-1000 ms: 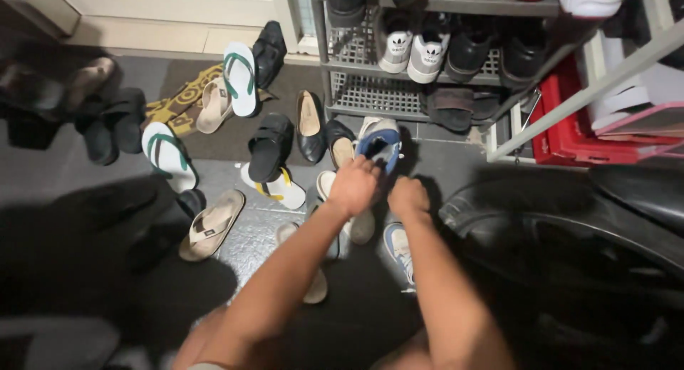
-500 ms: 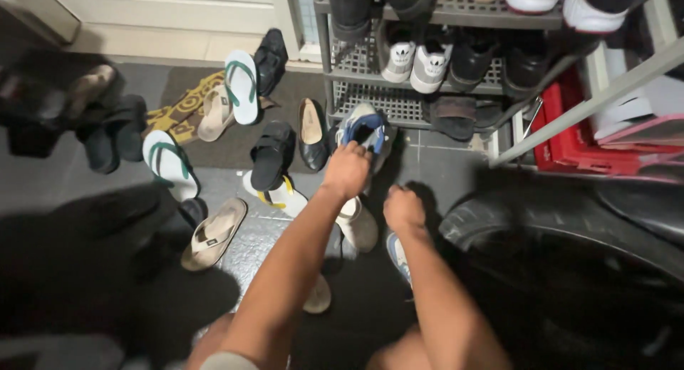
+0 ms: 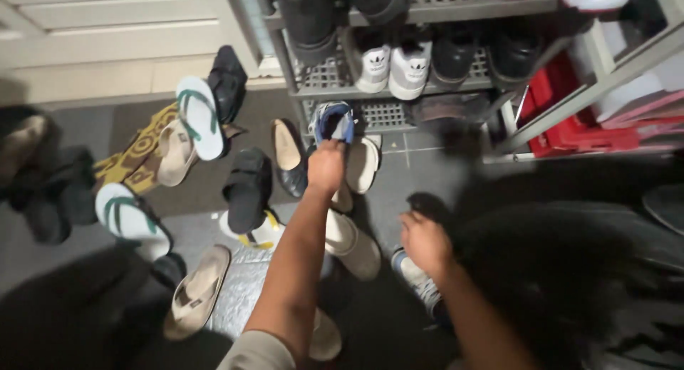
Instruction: Organizing various shoes and sandals on a shoe rack and on the floor in a garage area.
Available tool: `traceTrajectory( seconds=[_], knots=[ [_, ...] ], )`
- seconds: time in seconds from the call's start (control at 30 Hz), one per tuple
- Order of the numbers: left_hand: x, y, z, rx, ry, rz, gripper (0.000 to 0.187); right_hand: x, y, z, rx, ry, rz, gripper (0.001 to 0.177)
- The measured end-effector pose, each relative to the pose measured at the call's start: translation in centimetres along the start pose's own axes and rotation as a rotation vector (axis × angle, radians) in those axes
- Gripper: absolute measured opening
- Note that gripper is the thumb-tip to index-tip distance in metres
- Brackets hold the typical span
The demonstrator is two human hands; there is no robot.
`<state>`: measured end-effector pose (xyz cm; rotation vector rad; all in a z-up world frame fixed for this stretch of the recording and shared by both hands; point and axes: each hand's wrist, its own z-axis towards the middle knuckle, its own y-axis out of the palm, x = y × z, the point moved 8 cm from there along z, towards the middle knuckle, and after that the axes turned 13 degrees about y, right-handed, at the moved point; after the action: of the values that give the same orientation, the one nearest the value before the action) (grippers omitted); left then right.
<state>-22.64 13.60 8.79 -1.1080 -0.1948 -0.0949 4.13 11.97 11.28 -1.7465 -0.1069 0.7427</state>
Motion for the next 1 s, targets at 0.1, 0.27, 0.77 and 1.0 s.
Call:
traceTrajectory(
  seconds=[0.1, 0.27, 0.77, 1.0],
  knots=[
    [-0.9, 2.2, 0.4, -0.034, -0.047, -0.026, 0.018, 1.8, 1.5, -1.0, 0.014, -0.03, 0.013, 0.027],
    [-0.9, 3.1, -0.1, 0.177, -0.039, -0.066, 0.032, 3.9, 1.7, -1.7, 0.073, -0.019, 0.134, 0.023],
    [-4.5, 3.4, 1.8, 0.324, -0.197, -0.152, 0.036, 1.7, 3.8, -3.7, 0.052, 0.074, 0.191, 0.021],
    [-4.0, 2.0, 3.0, 0.215, -0.197, -0.323, 0.064, 4.3, 5.6, -4.4, -0.046, 0.106, 0.11, 0.025]
  ],
)
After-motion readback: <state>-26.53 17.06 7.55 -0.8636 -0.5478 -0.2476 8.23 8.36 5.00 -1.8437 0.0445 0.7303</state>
